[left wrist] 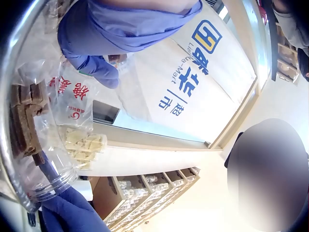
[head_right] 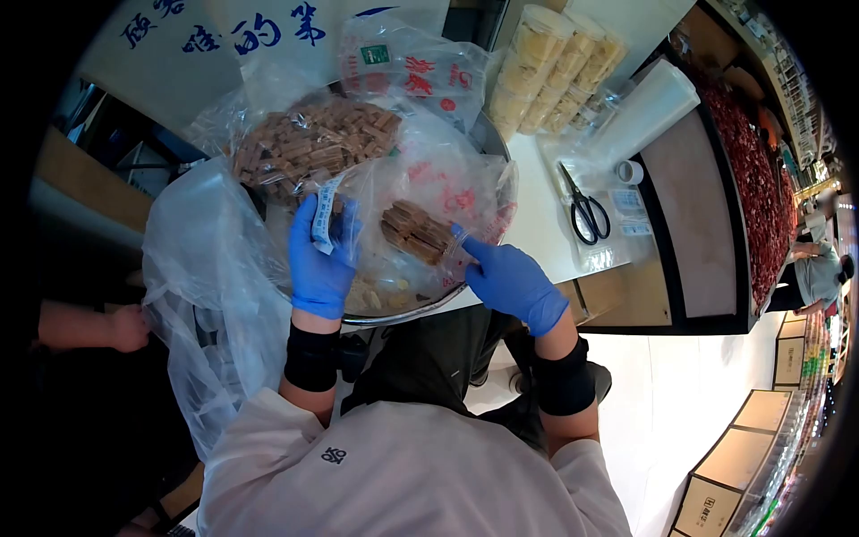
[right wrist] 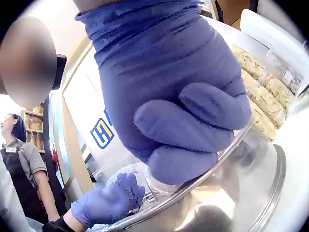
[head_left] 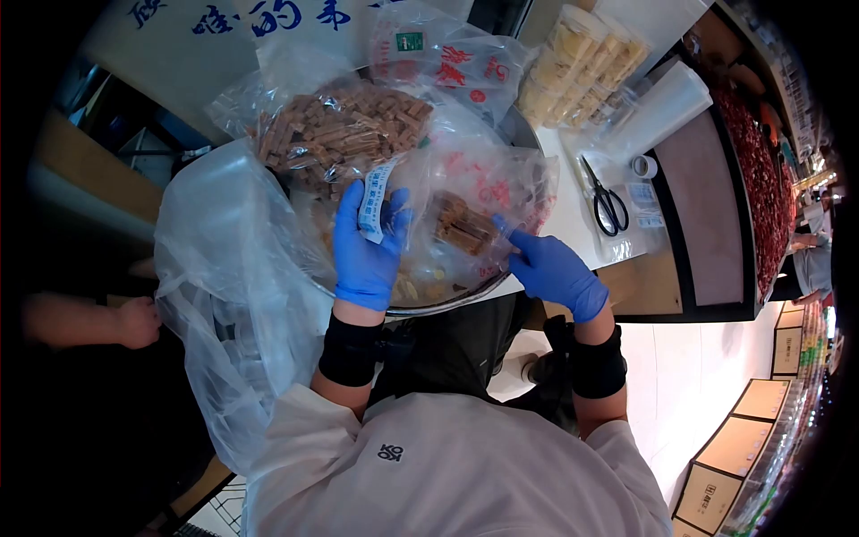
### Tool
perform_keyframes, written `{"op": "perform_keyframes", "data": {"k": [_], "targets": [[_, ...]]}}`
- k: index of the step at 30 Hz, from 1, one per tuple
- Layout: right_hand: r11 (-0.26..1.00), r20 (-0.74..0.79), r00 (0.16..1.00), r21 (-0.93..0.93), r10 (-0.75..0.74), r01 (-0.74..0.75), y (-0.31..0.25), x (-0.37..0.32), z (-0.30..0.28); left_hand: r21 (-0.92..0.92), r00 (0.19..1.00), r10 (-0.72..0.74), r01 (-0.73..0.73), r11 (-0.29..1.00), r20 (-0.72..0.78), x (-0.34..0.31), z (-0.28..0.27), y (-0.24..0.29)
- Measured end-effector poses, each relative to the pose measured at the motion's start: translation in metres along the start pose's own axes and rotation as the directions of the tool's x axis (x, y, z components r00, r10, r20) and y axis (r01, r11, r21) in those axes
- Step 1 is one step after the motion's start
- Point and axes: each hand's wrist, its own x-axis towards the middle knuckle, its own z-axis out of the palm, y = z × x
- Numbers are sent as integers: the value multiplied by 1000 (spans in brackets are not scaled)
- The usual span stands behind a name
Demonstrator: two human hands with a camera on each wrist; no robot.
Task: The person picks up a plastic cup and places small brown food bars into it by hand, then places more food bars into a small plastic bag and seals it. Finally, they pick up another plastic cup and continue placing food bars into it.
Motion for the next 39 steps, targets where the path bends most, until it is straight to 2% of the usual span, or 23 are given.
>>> {"op": "perform_keyframes", "data": {"k": [1,3,4,6,7,9,13,15,21,25,27,28,30,34,37,39], "targets": [[1000,2,1000,2,-1,1,-5,1,-3,1,1000,1,-1,1000,-2,1,-3,0],[961,183,969,192,165,-199,-17,4,-14,-49,1000,-21,20,999,-16,6,-10,-2],[960,182,969,193,166,-201,-15,3,-12,-48,1000,-23,22,999,-15,7,-10,-2],[990,25,997,117,75,-78,-11,1,-6,-52,1000,1,-1,999,-7,7,-8,-2],[990,28,997,116,74,-77,-13,-3,-7,-53,1000,2,-3,999,-9,7,-8,-2],[998,-114,992,-28,48,-52,-22,-12,-8,-37,1000,-12,12,999,5,6,-9,-1],[996,-90,996,-88,26,-34,-13,-22,2,-6,1000,-18,19,1000,17,2,-4,-1],[1000,-49,999,-3,20,-20,-14,-21,4,-15,999,-32,32,999,27,4,-8,-1],[998,-43,998,-41,-40,39,-9,-12,6,8,999,-36,36,999,38,3,-9,-1],[999,-100,994,26,-36,39,-12,-7,0,46,996,-60,57,997,59,6,-12,0],[1000,-12,1000,4,-1,1,-14,-3,-3,36,993,-94,91,995,77,6,-12,-1],[1000,-17,1000,10,5,-5,-13,1,-6,43,992,-101,98,994,79,6,-11,-1],[981,55,998,190,-40,29,-10,5,-11,95,998,-47,44,994,30,5,-6,-2],[991,-27,998,112,-64,67,-3,9,-2,95,998,-58,56,994,16,5,-4,-3],[992,-79,991,52,-110,114,-3,0,-2,117,987,-122,109,987,108,6,-8,1],[999,-208,978,27,-32,38,-6,-14,-9,154,961,-232,209,966,153,7,-9,4]]}}
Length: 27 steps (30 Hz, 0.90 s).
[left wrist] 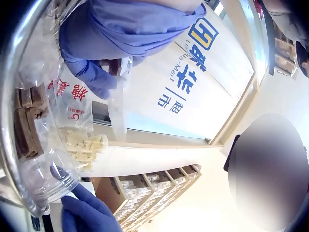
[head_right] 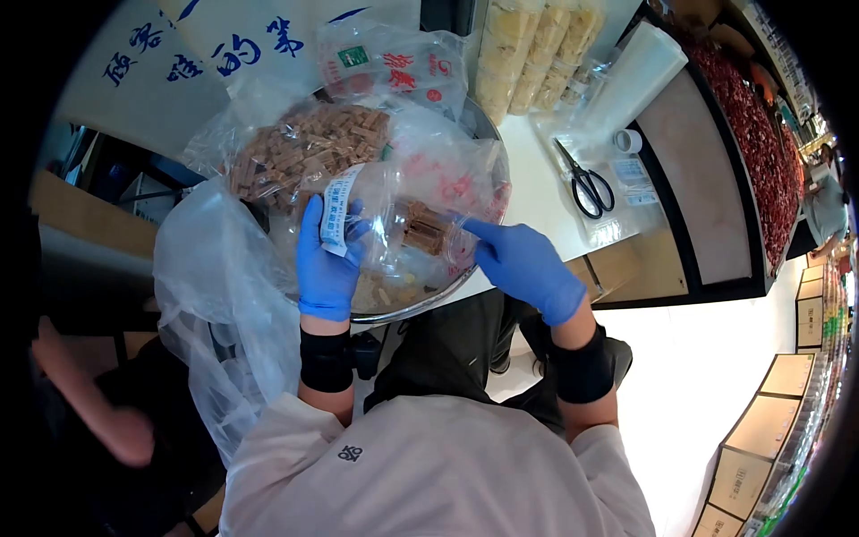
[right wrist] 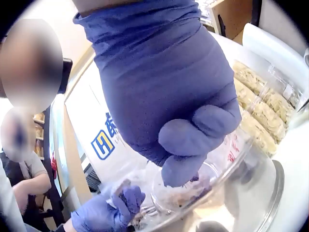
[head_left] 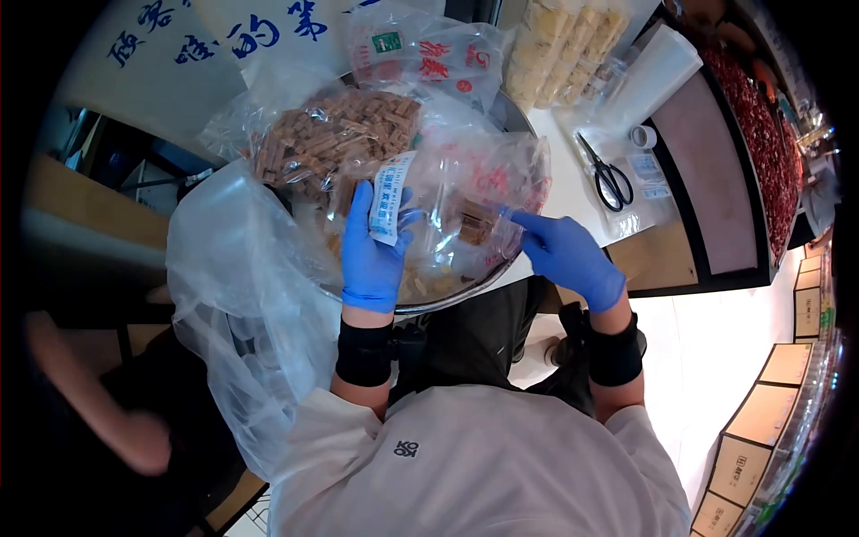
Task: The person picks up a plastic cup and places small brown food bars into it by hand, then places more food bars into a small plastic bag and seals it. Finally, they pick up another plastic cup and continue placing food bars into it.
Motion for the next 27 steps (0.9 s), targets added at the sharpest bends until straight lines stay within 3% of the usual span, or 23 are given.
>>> {"op": "perform_keyframes", "data": {"k": [1,3,4,6,8,10,12,15,19,21,22,24,27], "targets": [[1000,3,1000,-3,-7,7,-2,-6,-4,-3,1000,7,-7,1000,-1,-1,3,-1],[972,-104,983,195,151,-129,-9,-16,-12,116,991,96,-85,990,-94,-4,13,-7],[973,-105,983,194,149,-126,-18,-20,-14,117,991,98,-87,989,-92,-4,15,-9],[887,-215,957,456,194,-77,-41,-24,-17,176,994,60,-43,984,-90,-6,20,-12],[884,-224,965,468,134,-14,-47,-25,-13,248,995,47,-23,969,-91,-12,37,-18],[881,-268,961,437,-63,180,-40,-23,0,315,995,47,-16,949,-92,-20,49,-23],[865,-256,964,466,-69,186,-43,-23,1,308,1000,6,-5,951,-2,-26,56,-24],[840,-451,892,476,-20,259,-51,-26,1,329,998,61,-52,943,-19,-29,62,-24],[818,-401,916,529,7,226,-53,-26,-2,339,988,148,-126,932,-39,-26,57,-22],[891,-448,889,356,-100,280,-50,-25,7,343,991,128,-105,933,-44,-26,57,-23],[891,-450,887,355,-102,283,-52,-25,9,346,993,109,-84,935,-53,-25,57,-24],[864,-548,836,414,-13,285,-54,-25,12,348,987,150,-123,929,-51,-24,57,-28],[861,-542,840,434,15,265,-52,-25,13,338,978,199,-165,926,-67,-23,54,-31]]}}
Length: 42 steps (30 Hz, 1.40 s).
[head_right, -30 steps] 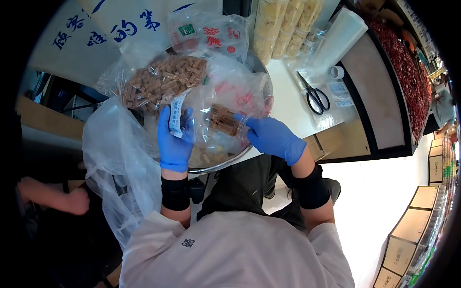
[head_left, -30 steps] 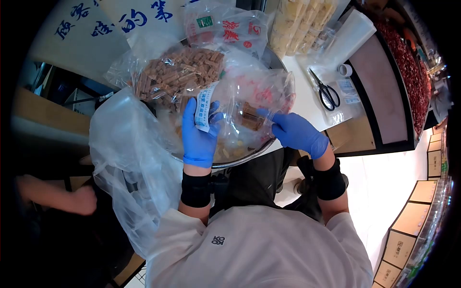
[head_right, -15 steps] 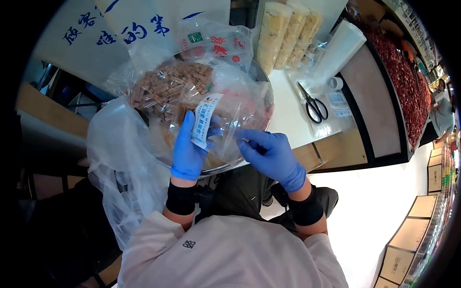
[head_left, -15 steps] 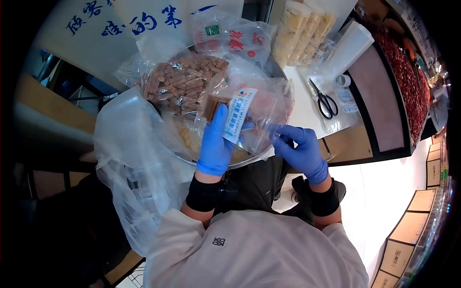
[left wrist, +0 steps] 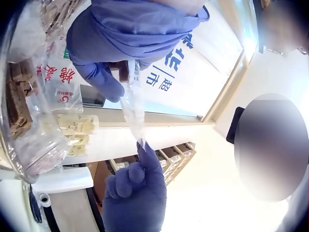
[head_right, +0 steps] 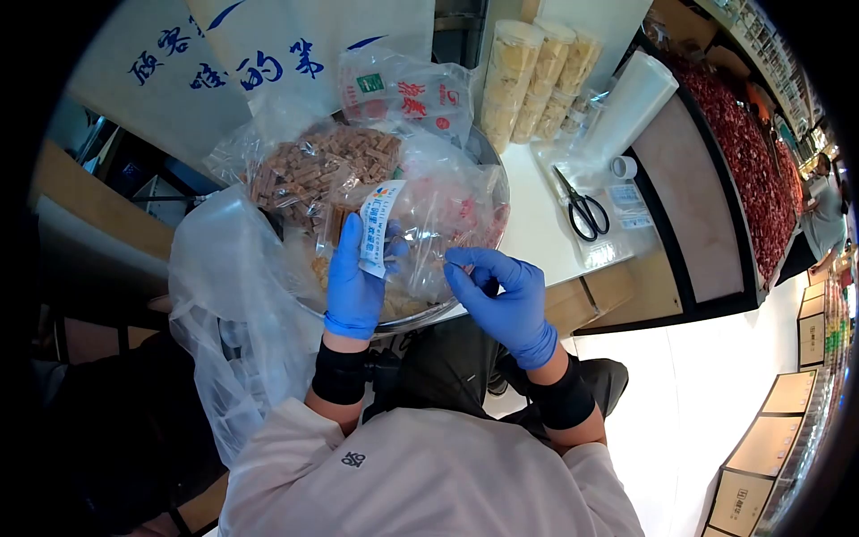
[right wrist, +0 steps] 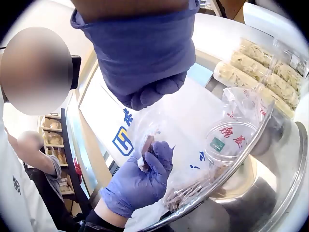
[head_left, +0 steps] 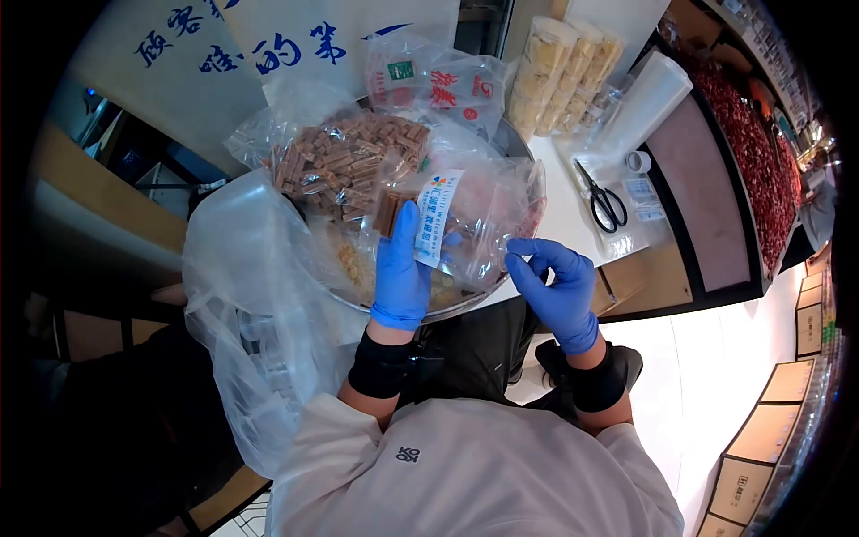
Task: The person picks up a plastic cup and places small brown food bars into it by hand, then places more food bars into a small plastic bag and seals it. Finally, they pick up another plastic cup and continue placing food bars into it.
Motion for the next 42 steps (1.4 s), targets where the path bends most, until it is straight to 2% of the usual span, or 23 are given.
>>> {"op": "perform_keyframes", "data": {"k": [7,13,14,15,17,18,19,22,23,24,25,27,28,29,30,32,34,35,37,38,39,40,42], "targets": [[998,5,999,34,51,-51,5,0,3,6,999,36,-36,999,3,-5,3,4],[968,126,978,172,164,-185,9,6,4,19,991,104,-103,995,-83,-7,4,-2],[932,147,959,240,242,-272,9,5,4,19,991,104,-103,995,-83,-9,6,0],[884,175,933,305,315,-355,9,6,4,29,993,109,-108,994,-43,-11,9,3],[851,199,921,355,335,-386,6,7,6,39,993,114,-114,993,-6,-14,8,5],[815,223,908,403,354,-417,5,8,7,2,998,53,-53,999,34,-15,6,6],[815,223,908,403,355,-417,7,9,5,-33,997,-7,9,999,77,-16,4,6],[792,261,891,411,371,-451,20,12,1,-98,986,-9,25,995,166,-13,-1,2],[954,158,970,212,182,-214,32,12,3,-97,986,-9,25,995,165,-13,0,3],[999,103,994,-20,-41,43,34,14,6,-57,994,-1,7,998,110,-14,3,3],[999,105,994,-18,-43,45,34,16,7,-16,998,10,-9,1000,55,-15,4,3],[982,57,981,1,-188,188,26,19,11,-15,997,-4,5,1000,77,-14,2,4],[982,57,981,1,-187,187,22,18,11,-13,995,-20,21,1000,101,-13,0,5],[978,181,983,209,-11,-28,19,16,12,-12,995,-21,23,1000,101,-12,-3,3],[890,333,934,376,131,-259,16,13,13,16,993,-41,39,999,114,-10,-9,1],[883,369,911,343,186,-319,14,11,14,45,990,-60,55,998,127,-8,-13,-2],[873,406,882,308,238,-377,11,9,18,152,984,156,-167,974,84,-9,-12,0],[835,368,897,391,244,-387,8,7,23,152,984,157,-169,974,82,-12,-10,5],[791,331,910,472,252,-390,9,1,30,-308,963,213,-155,939,164,-25,2,27],[802,323,906,443,274,-400,16,-4,34,-199,903,329,-281,939,276,-27,-3,30],[811,314,902,415,297,-412,17,-6,37,-199,903,329,-281,939,276,-27,1,31],[809,316,900,415,301,-416,16,-5,37,-138,908,345,-320,937,238,-29,7,33],[806,389,812,235,435,-543,7,-3,35,-57,931,328,-323,945,160,-13,-3,26]]}}
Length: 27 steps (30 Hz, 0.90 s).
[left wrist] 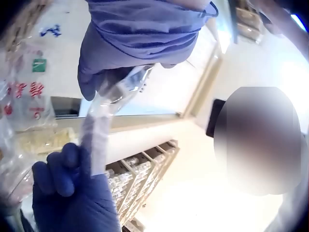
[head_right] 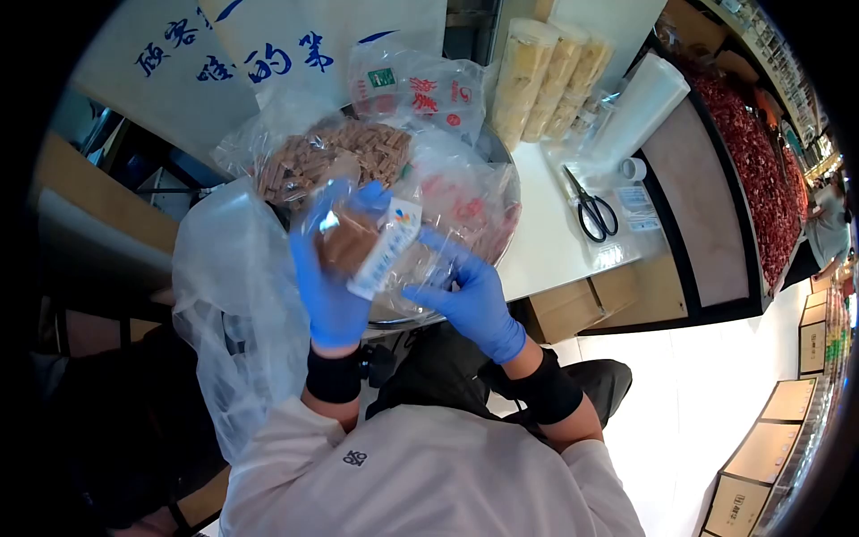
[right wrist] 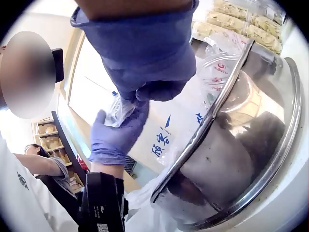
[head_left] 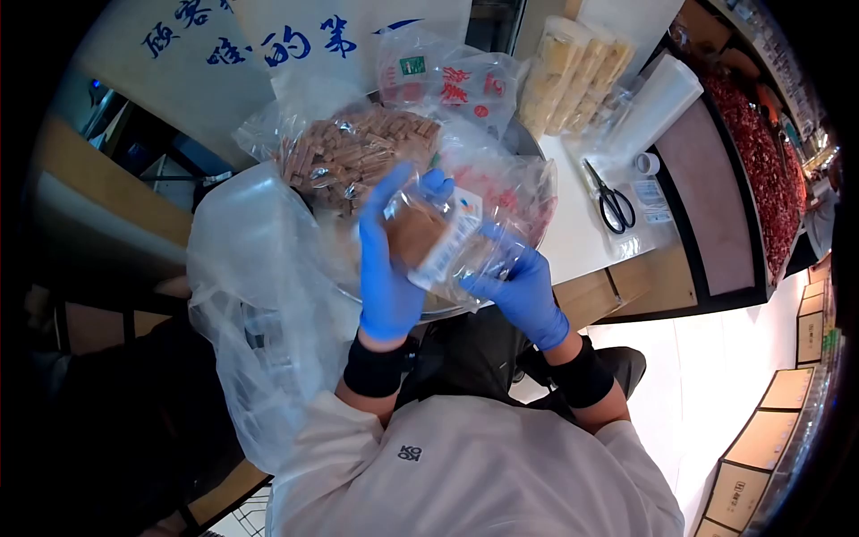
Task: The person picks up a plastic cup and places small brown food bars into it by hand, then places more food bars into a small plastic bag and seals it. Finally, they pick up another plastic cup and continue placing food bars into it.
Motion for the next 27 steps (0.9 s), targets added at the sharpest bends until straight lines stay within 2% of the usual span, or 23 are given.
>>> {"op": "perform_keyframes", "data": {"k": [1,3,4,5,6,7,8,9,11,12,13,16,17,19,20,21,23,24,25,27], "targets": [[1000,2,1000,2,-1,1,0,-1,2,3,1000,1,-1,1000,-1,1,-3,2],[988,-4,988,-12,-156,156,0,3,4,-232,978,-144,177,956,151,7,-4,5],[987,-9,987,-13,-158,158,3,6,4,-222,984,-165,176,959,69,1,3,9],[971,-12,973,62,-231,231,9,5,4,-224,982,-175,185,957,65,-6,0,5],[944,-18,953,135,-302,302,13,3,4,-273,982,-20,72,959,187,-10,1,3],[945,-18,954,135,-298,298,14,2,4,-334,943,145,-40,942,298,-10,4,4],[938,-5,947,134,-320,318,13,1,2,-120,889,220,-187,975,401,-3,10,8],[931,8,939,135,-344,340,12,2,2,-119,889,221,-188,975,401,0,7,5],[939,24,956,200,-291,281,12,7,4,-73,956,26,-5,997,294,1,0,-1],[938,40,969,261,-245,226,11,11,4,257,963,51,-122,959,266,1,1,2],[938,36,968,260,-247,230,12,12,2,255,961,51,-123,959,271,1,7,4],[917,67,960,320,-271,237,15,12,1,187,997,-68,58,981,47,-7,31,11],[901,125,958,389,-256,190,12,12,3,192,997,-73,64,979,40,-6,20,5],[880,180,950,449,-257,153,9,16,3,18,935,-73,71,997,346,6,-2,-10],[907,163,959,392,-233,154,12,17,4,0,954,-119,124,992,275,3,1,-10],[931,147,967,333,-209,151,14,18,5,-1,954,-121,126,992,274,4,0,-12],[951,136,974,277,-180,137,15,22,7,-141,962,-243,260,955,128,5,-5,-15],[968,121,980,218,-155,126,15,24,8,-189,961,-266,275,943,73,5,0,-13],[967,120,980,218,-157,128,17,25,8,-188,961,-265,275,943,75,5,0,-13],[966,98,972,172,-213,194,21,26,9,-70,957,-280,275,959,-72,4,-1,-15]]}}
